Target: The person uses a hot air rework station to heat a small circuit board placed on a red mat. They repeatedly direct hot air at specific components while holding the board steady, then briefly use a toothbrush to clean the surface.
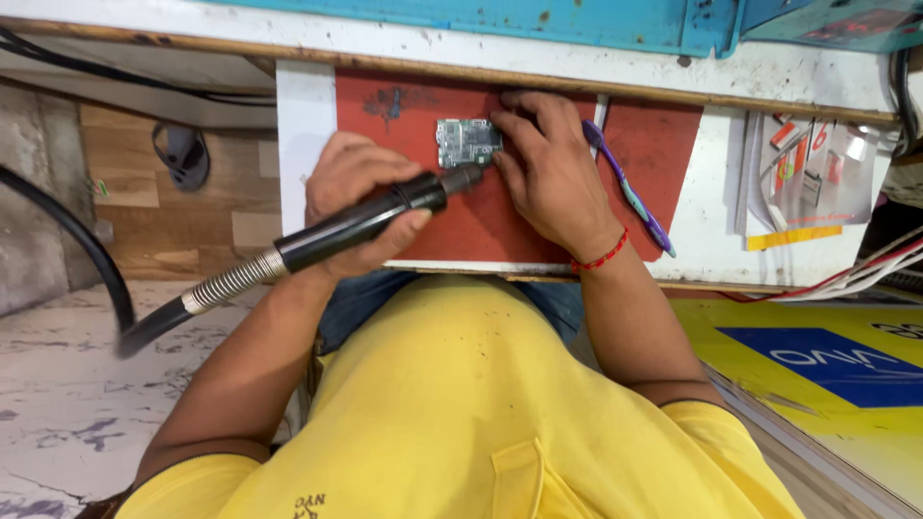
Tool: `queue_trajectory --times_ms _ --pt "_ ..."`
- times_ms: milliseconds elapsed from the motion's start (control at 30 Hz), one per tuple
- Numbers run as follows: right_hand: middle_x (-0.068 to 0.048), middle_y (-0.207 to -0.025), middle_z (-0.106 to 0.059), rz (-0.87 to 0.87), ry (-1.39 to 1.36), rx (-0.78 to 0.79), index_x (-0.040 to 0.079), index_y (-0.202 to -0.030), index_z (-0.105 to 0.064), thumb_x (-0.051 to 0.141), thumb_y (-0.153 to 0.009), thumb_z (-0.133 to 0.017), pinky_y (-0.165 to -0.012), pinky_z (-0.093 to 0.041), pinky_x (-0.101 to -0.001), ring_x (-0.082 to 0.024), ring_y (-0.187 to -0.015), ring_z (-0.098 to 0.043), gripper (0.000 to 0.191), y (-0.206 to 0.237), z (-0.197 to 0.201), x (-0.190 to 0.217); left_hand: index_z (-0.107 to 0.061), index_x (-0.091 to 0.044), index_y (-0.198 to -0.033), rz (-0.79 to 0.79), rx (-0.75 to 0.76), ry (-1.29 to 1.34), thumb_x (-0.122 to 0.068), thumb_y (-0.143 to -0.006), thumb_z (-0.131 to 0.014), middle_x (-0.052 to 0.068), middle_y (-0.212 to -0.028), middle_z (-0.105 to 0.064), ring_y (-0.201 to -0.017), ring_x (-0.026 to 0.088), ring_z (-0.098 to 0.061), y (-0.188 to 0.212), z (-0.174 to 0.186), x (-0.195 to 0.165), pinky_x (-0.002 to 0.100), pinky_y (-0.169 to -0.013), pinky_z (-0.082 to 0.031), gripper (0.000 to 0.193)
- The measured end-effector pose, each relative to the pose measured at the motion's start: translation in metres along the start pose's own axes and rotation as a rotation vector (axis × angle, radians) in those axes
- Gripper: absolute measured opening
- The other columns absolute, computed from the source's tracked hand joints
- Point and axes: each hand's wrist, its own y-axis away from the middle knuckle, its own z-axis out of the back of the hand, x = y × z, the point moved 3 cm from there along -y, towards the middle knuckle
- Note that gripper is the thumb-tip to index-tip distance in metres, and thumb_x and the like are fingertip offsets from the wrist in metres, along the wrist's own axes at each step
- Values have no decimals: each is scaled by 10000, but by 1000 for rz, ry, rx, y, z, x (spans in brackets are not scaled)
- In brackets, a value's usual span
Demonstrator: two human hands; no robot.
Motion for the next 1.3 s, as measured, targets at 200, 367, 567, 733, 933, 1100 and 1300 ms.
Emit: queue_trajectory --times_ms 200,367,567,733,933,1100,1300 --pt "-179 -1354 -572 36 41 25 -1 -1275 -651 55 -916 -762 -1072 -472 -466 -397 -1257 -542 379 26 4 9 -682 -77 -1006 60 -56 38 -385 -961 -727 58 -937 -728 -884 176 -645 20 -8 -13 327 -870 -498 314" --pt "-223 -1392 -552 79 50 117 -29 -1296 -617 63 -935 -741 -1089 -461 -466 -427 -1281 -537 393 37 9 13 -686 -23 -1105 138 -147 -8 -369 -1017 -749 111 -1010 -700 -934 226 -605 33 -5 -25 320 -857 -498 362" --pt "-216 -1384 -554 22 -94 107 -19 -1305 -616 46 -926 -739 -1084 -471 -451 -420 -1277 -544 404 35 22 2 -691 -34 -1093 123 -99 -27 -382 -1030 -756 119 -969 -709 -947 243 -615 23 -9 -32 345 -891 -512 360" --pt "-200 -1379 -557 9 -77 84 -8 -1284 -628 47 -916 -742 -1078 -485 -448 -408 -1273 -554 390 34 29 -4 -699 -58 -990 33 -6 13 -363 -909 -740 75 -909 -719 -900 206 -637 10 -19 -33 371 -859 -500 318" --pt "-212 -1388 -551 -11 -65 112 -6 -1296 -633 41 -914 -738 -1039 -497 -442 -417 -1249 -566 399 26 23 3 -697 -44 -1014 33 -26 -7 -338 -924 -762 105 -997 -737 -978 240 -639 14 -10 -31 375 -920 -508 315" --pt "-193 -1416 -545 40 -50 120 -4 -1321 -627 36 -933 -750 -1061 -506 -439 -410 -1278 -567 409 25 18 6 -711 -19 -1070 98 -86 -34 -340 -947 -774 124 -1017 -731 -1009 251 -634 20 -2 -20 362 -912 -507 350" --pt "-192 -1418 -541 28 -54 122 -10 -1326 -627 33 -933 -759 -1052 -507 -437 -407 -1271 -572 416 27 13 -1 -706 -37 -1053 92 -90 4 -362 -957 -751 102 -999 -720 -949 223 -642 20 -4 -12 337 -892 -511 341"
